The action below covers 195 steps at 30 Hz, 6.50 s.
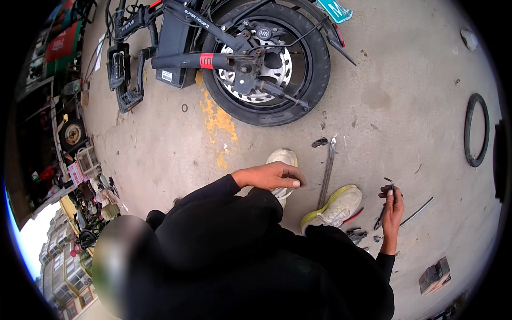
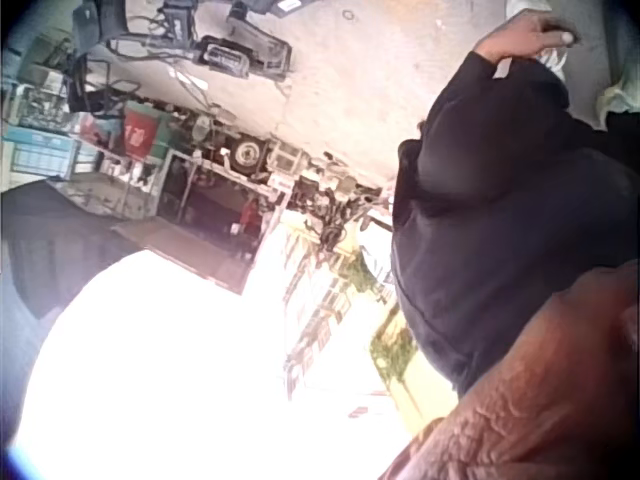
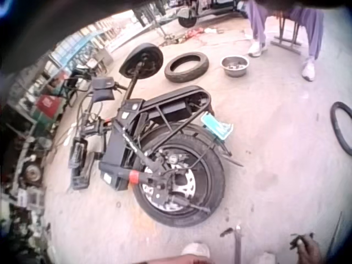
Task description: The person works on the rear wheel and brake assembly of a motorcycle, using a wrench and screwdriver to adjust and tighten components. The person repeatedly manipulates the brake caliper and rotor area while the motorcycle remains on its stand.
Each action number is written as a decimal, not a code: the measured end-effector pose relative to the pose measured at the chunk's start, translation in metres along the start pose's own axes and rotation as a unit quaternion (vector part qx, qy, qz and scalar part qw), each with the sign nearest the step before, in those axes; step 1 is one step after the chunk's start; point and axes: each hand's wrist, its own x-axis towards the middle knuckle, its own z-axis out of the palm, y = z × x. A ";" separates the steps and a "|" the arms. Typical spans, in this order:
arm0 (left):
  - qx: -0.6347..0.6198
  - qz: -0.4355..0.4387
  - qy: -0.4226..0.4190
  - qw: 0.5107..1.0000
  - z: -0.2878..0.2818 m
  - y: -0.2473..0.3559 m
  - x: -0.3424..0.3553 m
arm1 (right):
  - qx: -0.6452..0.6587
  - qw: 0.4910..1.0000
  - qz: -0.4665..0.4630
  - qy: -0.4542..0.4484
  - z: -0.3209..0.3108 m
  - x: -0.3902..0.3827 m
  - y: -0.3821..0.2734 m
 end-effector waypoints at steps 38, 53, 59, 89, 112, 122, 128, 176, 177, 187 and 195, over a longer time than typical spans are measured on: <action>0.019 0.065 0.663 0.746 -0.221 -0.035 -0.035 | -0.032 0.984 -0.129 -0.119 0.072 0.062 -0.108; -0.180 -0.058 0.100 0.977 -0.018 -0.018 -0.044 | 0.137 0.965 0.022 -0.222 0.142 0.017 -0.253; -0.145 -0.027 0.532 0.834 -0.103 -0.072 -0.064 | -0.027 0.962 -0.243 -0.125 0.148 0.044 -0.324; -0.174 -0.150 0.660 0.715 -0.021 -0.038 -0.087 | -0.008 0.843 -0.373 -0.388 0.159 0.241 -0.350; -0.116 -0.342 0.695 0.622 0.197 -0.172 -0.102 | -0.574 0.611 -0.460 -0.292 0.108 0.292 -0.177; -0.074 -0.544 0.736 0.396 0.190 -0.330 -0.261 | -0.544 0.681 -0.353 -0.341 0.084 0.307 -0.184; -0.063 -0.539 0.736 0.404 0.199 -0.433 -0.340 | -0.570 0.701 -0.169 -0.393 0.004 0.336 -0.221; -0.613 0.381 0.255 0.644 -0.071 0.234 0.002 | -0.150 0.787 -0.598 -0.006 0.068 0.138 -0.429; -0.630 0.394 0.189 0.642 -0.067 0.233 0.008 | -0.032 0.826 -0.562 -0.039 0.070 0.135 -0.430; -0.293 0.206 0.106 0.928 -0.046 0.151 0.040 | -0.326 0.656 -0.679 -0.046 0.072 0.122 -0.448; -0.103 -0.008 0.478 0.872 -0.038 0.049 -0.007 | -0.375 0.556 -0.741 -0.029 0.081 0.099 -0.474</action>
